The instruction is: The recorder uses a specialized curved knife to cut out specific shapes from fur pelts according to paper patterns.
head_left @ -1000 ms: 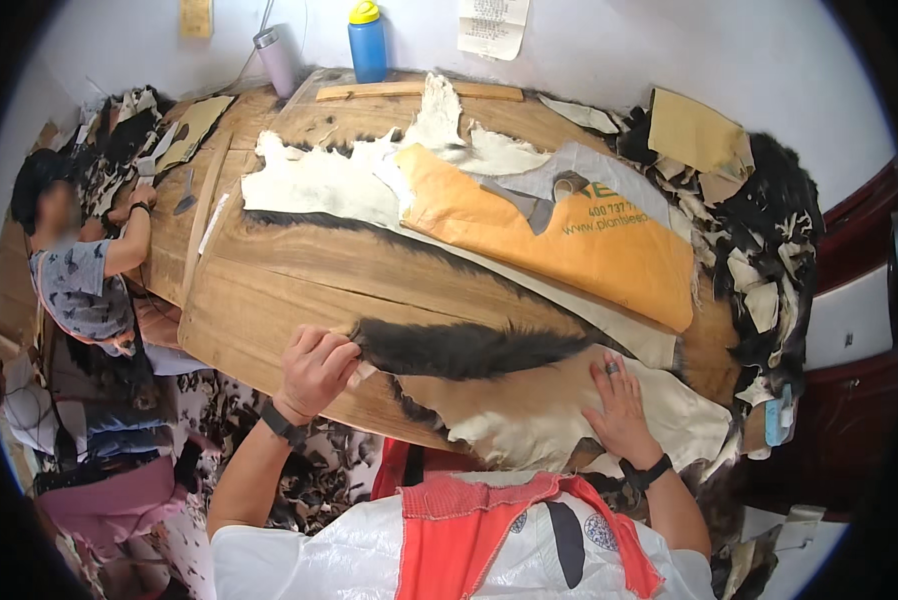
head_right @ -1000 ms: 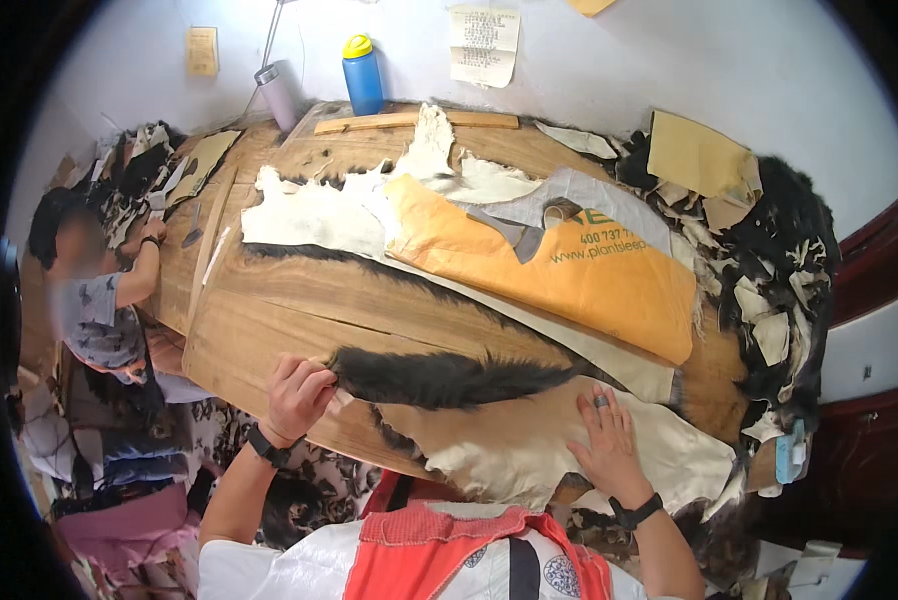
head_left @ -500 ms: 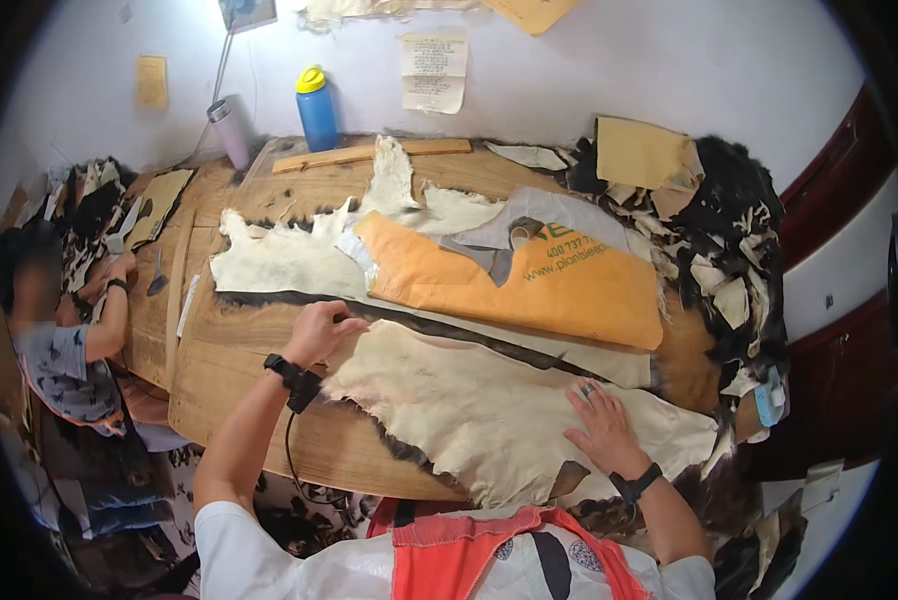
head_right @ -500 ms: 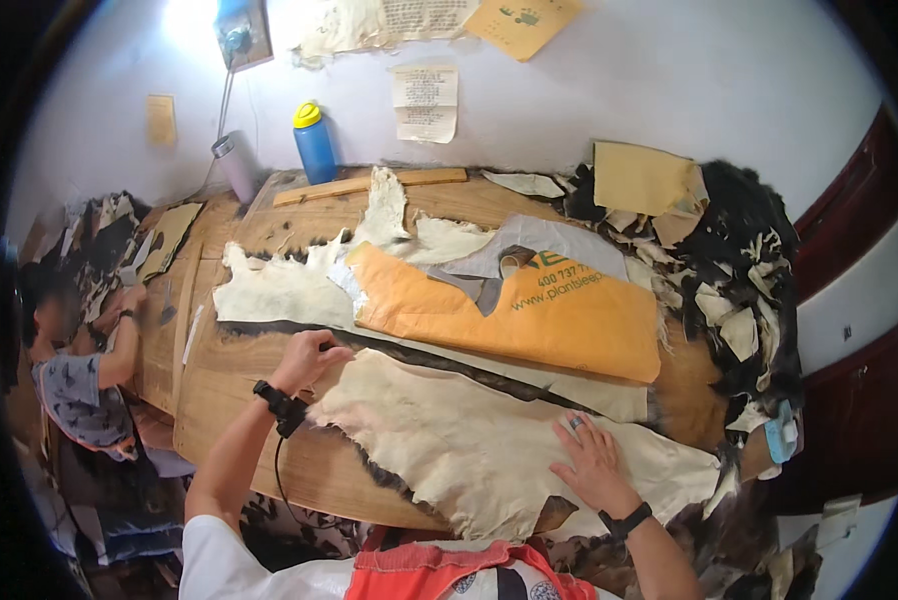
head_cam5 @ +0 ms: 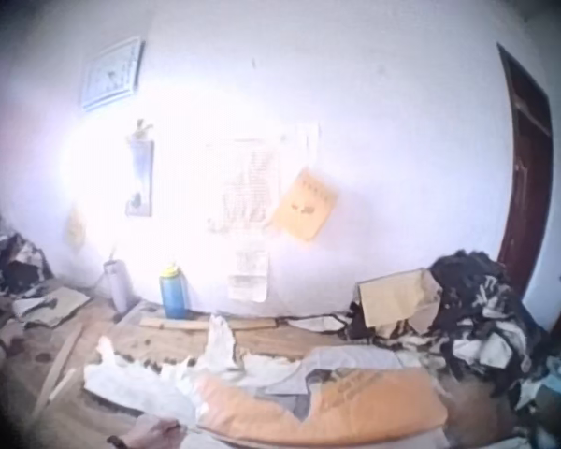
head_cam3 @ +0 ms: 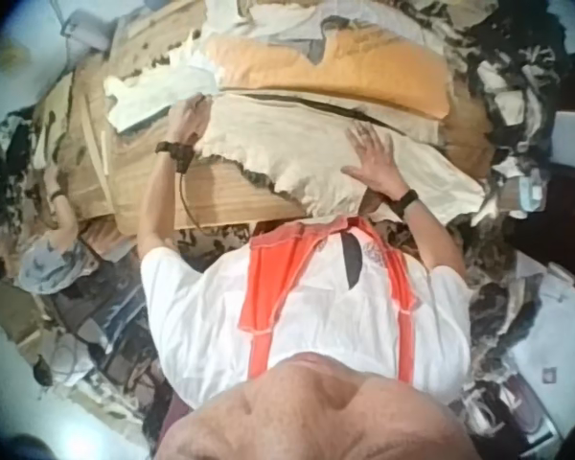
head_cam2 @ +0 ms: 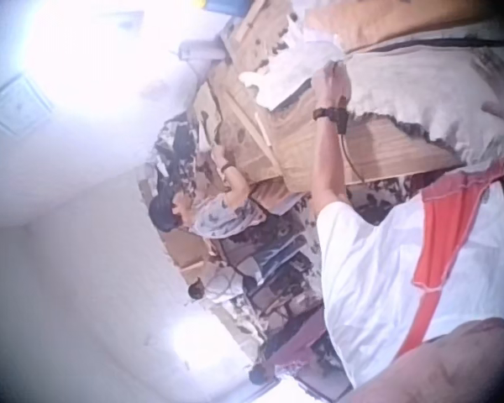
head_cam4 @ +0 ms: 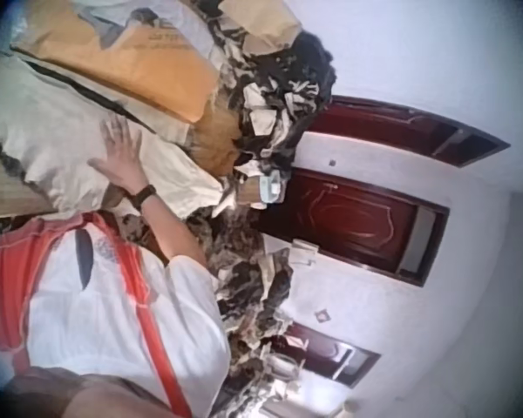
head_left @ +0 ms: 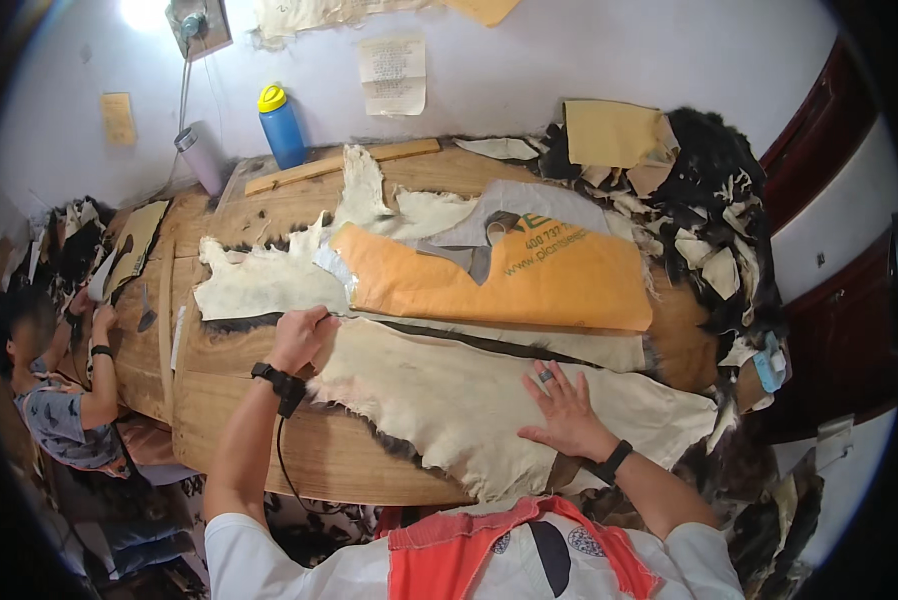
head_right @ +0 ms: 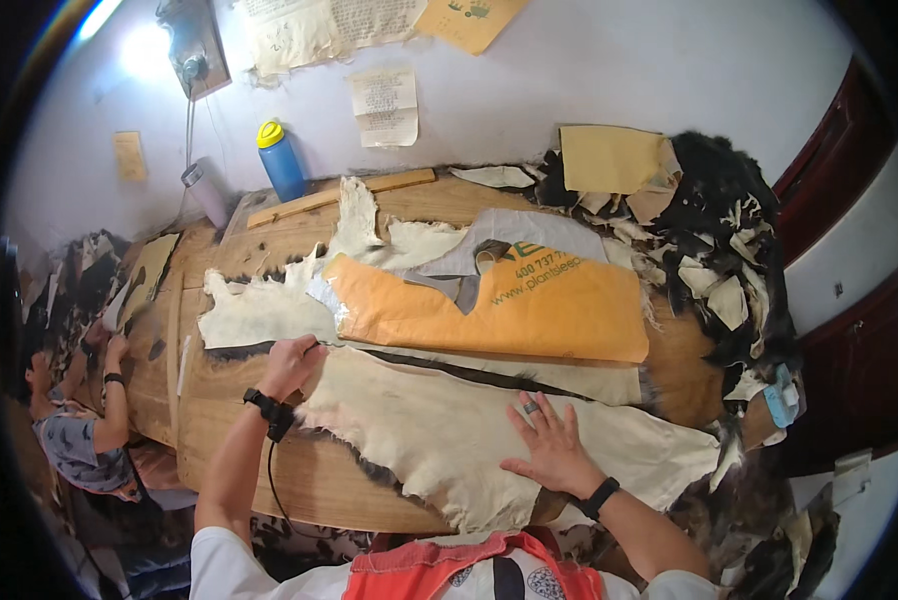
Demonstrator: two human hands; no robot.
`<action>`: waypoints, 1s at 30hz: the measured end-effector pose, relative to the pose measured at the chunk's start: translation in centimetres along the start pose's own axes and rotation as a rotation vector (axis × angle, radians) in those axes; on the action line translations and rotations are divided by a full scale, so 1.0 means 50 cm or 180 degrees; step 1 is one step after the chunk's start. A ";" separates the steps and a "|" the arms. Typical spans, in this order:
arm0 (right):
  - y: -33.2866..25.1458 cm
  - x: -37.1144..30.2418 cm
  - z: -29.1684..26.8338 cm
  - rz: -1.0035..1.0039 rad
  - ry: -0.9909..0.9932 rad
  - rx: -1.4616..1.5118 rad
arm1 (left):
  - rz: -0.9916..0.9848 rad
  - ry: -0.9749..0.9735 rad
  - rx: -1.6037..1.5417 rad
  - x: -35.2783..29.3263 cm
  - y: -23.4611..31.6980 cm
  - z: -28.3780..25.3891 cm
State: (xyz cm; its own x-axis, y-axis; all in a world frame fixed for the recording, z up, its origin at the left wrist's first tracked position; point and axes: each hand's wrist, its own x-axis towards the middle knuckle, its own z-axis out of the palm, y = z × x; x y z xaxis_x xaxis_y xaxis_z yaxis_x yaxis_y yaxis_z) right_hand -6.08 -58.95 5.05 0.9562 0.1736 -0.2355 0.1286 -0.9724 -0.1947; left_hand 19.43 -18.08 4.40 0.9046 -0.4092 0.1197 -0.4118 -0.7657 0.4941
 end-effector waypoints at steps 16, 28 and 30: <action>-0.002 0.002 -0.022 -0.0187 0.0235 0.0136 | 0.0910 -0.1478 0.0684 -0.067 0.229 0.040; 0.226 -0.202 0.055 0.1780 0.0568 0.0114 | 0.0000 -0.1376 0.1055 -0.091 0.302 0.107; 0.233 -0.196 0.056 0.1793 0.0563 0.0280 | -0.0165 -0.1410 0.1072 -0.088 0.313 0.113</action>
State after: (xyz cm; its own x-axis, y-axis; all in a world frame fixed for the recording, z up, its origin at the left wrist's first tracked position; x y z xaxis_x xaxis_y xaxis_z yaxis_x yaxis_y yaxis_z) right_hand -14.66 -71.52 2.44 0.9012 -0.4010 -0.1646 -0.4260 -0.8894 -0.1658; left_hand 8.38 -31.05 6.76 0.8216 -0.4806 -0.3067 -0.4463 -0.8769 0.1784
